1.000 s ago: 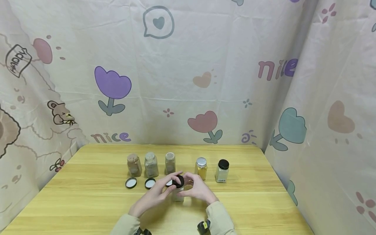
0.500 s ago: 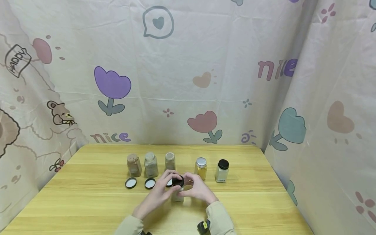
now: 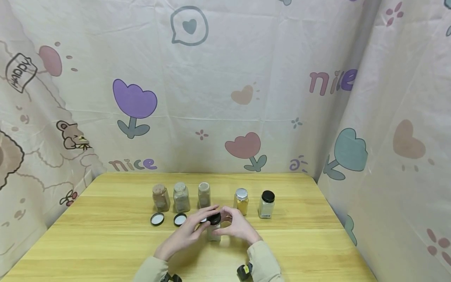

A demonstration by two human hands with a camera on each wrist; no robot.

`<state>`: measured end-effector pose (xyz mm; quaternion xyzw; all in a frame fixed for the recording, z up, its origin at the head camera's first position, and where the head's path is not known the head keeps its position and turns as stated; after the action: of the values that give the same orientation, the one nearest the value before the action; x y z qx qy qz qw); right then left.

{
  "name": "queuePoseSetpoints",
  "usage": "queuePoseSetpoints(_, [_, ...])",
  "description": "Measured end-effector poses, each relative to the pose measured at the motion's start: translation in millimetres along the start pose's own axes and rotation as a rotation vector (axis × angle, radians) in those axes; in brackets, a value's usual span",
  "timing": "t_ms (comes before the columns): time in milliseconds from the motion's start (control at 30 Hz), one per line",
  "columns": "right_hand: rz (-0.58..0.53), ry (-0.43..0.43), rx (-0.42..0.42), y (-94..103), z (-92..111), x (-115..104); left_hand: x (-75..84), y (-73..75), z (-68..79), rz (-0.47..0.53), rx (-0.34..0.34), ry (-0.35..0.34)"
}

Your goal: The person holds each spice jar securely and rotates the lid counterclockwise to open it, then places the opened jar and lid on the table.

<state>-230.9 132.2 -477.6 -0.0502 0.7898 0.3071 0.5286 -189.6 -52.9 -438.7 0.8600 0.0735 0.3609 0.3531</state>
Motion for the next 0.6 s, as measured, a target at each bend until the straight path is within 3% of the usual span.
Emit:
queuePoseSetpoints(100, [-0.007,0.005,-0.003,-0.1,0.1,0.5,0.7,0.6,-0.2,-0.013,0.007,-0.046])
queuePoseSetpoints(267, [-0.017,0.006,-0.005,-0.2,0.2,-0.1,-0.4,-0.9,-1.3,-0.026,0.086,-0.048])
queuePoseSetpoints(433, [-0.023,-0.018,-0.005,0.3,0.4,-0.6,-2.5,-5.3,-1.3,-0.051,0.172,0.063])
queuePoseSetpoints(600, [-0.036,-0.023,-0.010,0.5,1.1,-1.2,-3.1,-9.0,-1.7,-0.042,0.205,0.146])
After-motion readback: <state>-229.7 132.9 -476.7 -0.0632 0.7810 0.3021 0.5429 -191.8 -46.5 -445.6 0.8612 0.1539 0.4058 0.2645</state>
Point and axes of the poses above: each hand's wrist, its own z-axis away from the middle knuckle, its own y-axis out of the back of the hand, x = y × z, the point moved 3 cm from there along -z, towards the middle knuckle, and after that the axes turned 2 degrees about y, right-handed, at the moved point
